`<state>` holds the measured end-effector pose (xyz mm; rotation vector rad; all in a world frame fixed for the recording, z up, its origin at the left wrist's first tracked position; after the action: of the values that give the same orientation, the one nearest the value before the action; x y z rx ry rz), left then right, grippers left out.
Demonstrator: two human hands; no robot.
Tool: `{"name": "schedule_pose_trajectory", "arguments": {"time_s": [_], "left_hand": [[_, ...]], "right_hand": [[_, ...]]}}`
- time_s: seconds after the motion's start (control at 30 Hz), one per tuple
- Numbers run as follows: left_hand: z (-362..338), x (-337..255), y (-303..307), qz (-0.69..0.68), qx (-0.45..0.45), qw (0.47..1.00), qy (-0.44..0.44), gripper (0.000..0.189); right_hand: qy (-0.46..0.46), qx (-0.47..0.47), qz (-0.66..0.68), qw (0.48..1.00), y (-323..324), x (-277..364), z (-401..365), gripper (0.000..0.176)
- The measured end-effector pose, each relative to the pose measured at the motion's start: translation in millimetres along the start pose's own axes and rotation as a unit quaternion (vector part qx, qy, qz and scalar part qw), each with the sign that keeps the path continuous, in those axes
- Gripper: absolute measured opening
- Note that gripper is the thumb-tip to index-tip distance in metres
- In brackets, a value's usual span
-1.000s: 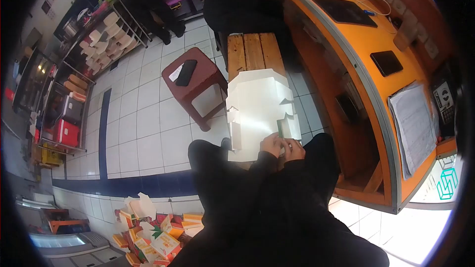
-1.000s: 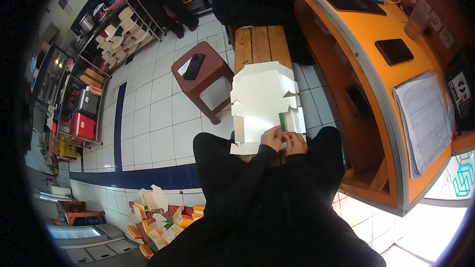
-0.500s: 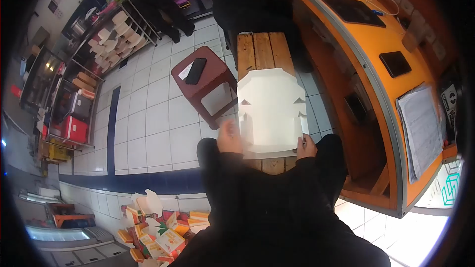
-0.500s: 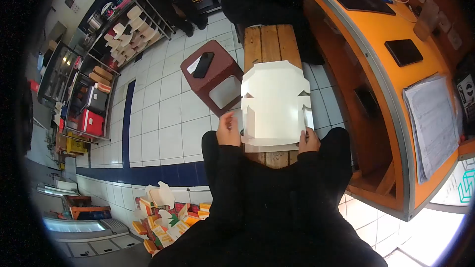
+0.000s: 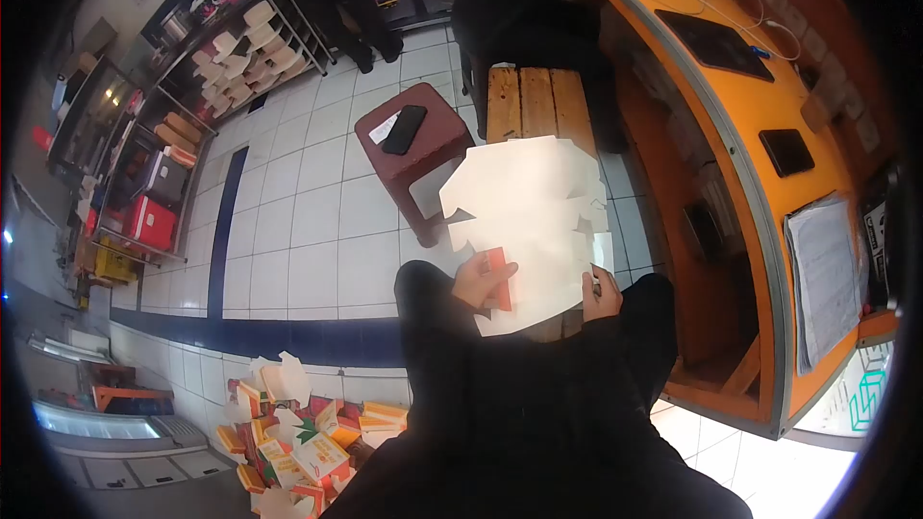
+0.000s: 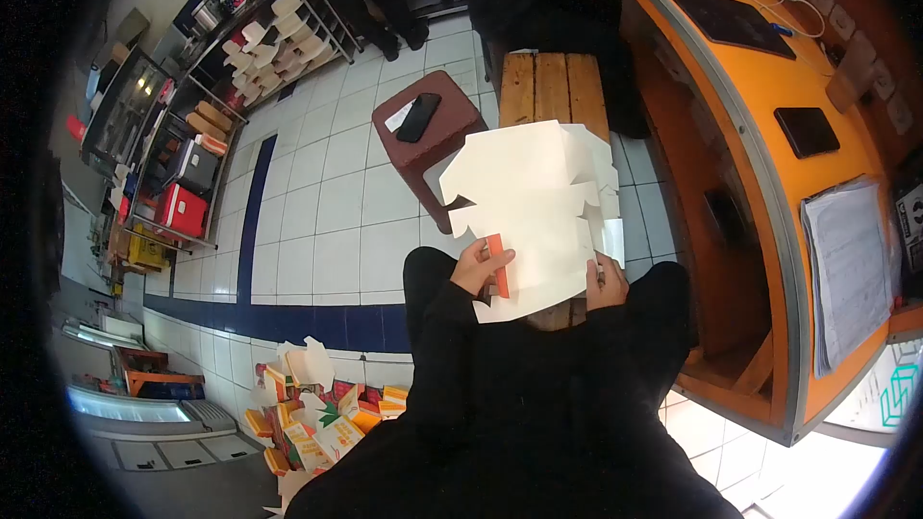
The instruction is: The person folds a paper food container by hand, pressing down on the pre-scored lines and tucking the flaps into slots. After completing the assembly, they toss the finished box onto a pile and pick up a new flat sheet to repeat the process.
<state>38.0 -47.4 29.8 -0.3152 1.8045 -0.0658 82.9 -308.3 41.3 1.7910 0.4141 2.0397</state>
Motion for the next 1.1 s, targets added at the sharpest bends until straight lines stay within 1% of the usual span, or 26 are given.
{"name": "schedule_pose_trajectory", "arguments": {"time_s": [0.03,0.17,0.23,0.27,0.3,0.33,0.37,0.4,0.43,0.47,0.53,0.57,0.63,0.67,0.73,0.77,0.83,0.87,0.93,0.97,1.03,1.07,1.1], "left_hand": [[0.1,2.3,1.7,0.012,-0.024,1.0,-0.003,0.05],[2.2,10.7,4.8,0.005,-0.057,0.998,-0.006,0.054],[-4.7,-0.1,0.1,-0.05,-0.095,0.994,0.004,0.056],[2.1,11.0,4.3,-0.051,-0.096,0.994,0.003,0.056],[12.6,29.6,18.0,-0.044,-0.132,0.99,-0.02,0.056],[14.6,31.7,23.6,-0.036,-0.167,0.984,-0.041,0.056],[16.2,37.8,23.6,-0.037,-0.168,0.984,-0.04,0.056],[15.5,37.6,22.0,-0.064,-0.179,0.981,-0.032,0.057],[14.7,36.1,20.4,-0.091,-0.19,0.977,-0.023,0.057],[14.3,34.9,19.6,-0.09,-0.188,0.978,-0.024,0.057],[13.0,39.9,21.0,-0.059,-0.189,0.98,0.005,0.056],[12.7,40.2,18.3,-0.058,-0.189,0.98,0.005,0.056],[4.9,25.9,6.2,-0.126,-0.211,0.968,-0.057,0.052],[1.3,21.0,1.6,-0.127,-0.211,0.968,-0.056,0.052],[-0.3,15.9,-7.7,-0.166,-0.194,0.966,-0.042,0.046],[-0.6,13.9,-9.0,-0.168,-0.195,0.965,-0.043,0.046],[0.3,16.5,-14.5,-0.104,-0.16,0.981,-0.039,0.043],[0.3,19.0,-16.2,-0.104,-0.159,0.981,-0.038,0.043],[3.0,26.2,-23.6,-0.074,-0.12,0.989,-0.039,0.041],[3.0,30.5,-25.3,-0.074,-0.12,0.989,-0.039,0.041],[4.0,37.7,-31.0,0.022,-0.093,0.995,-0.033,0.046],[4.6,40.2,-28.9,0.021,-0.093,0.995,-0.033,0.046],[6.2,42.8,-25.8,0.066,-0.082,0.994,-0.027,0.047]], "right_hand": [[-0.004,0.004,0.013,1.0,0.8,1.5,-0.9,0.027],[-0.028,0.003,0.037,0.999,0.6,5.4,-2.6,0.029],[-0.007,-0.049,0.047,0.998,17.6,46.4,-9.6,0.035],[-0.005,-0.047,0.047,0.998,21.6,59.5,-11.3,0.035],[0.103,-0.039,0.0,0.994,24.0,85.9,-16.2,0.037],[0.208,-0.03,-0.048,0.976,22.9,109.2,-24.9,0.039],[0.208,-0.029,-0.049,0.976,21.8,119.1,-29.8,0.039],[0.275,0.051,-0.081,0.957,6.5,136.0,-41.7,0.038],[0.338,0.129,-0.112,0.926,-8.1,146.1,-54.4,0.037],[0.337,0.127,-0.112,0.926,-13.8,141.9,-58.9,0.037],[0.353,0.157,-0.124,0.914,-35.9,126.8,-70.4,0.027],[0.353,0.157,-0.123,0.914,-41.6,122.4,-70.1,0.027],[0.333,0.098,-0.109,0.932,-39.3,119.3,-65.9,0.016],[0.333,0.098,-0.11,0.931,-40.0,119.6,-66.9,0.016],[0.227,0.048,-0.085,0.969,-33.4,110.4,-57.2,0.014],[0.229,0.049,-0.086,0.968,-35.0,109.6,-57.7,0.014],[0.188,0.02,-0.114,0.975,-34.3,102.4,-56.8,0.017],[0.187,0.02,-0.115,0.975,-34.5,101.7,-57.3,0.017],[0.148,0.053,-0.149,0.976,-39.5,96.0,-55.0,0.015],[0.147,0.053,-0.15,0.976,-40.6,94.6,-54.6,0.015],[0.15,0.072,-0.175,0.97,-45.8,92.5,-53.0,0.015],[0.15,0.072,-0.176,0.97,-45.9,92.9,-52.7,0.015],[0.168,0.039,-0.16,0.972,-40.5,101.4,-51.7,0.015]]}}
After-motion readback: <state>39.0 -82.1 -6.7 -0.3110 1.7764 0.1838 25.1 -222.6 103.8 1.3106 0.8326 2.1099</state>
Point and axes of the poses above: each hand's wrist, its own z-axis towards the middle knuckle, its own y-axis out of the back of the hand, x = y × z, the point moved 7 cm from there along z, towards the middle knuckle, and after that the axes turned 6 degrees about -y, right-handed, at the moved point
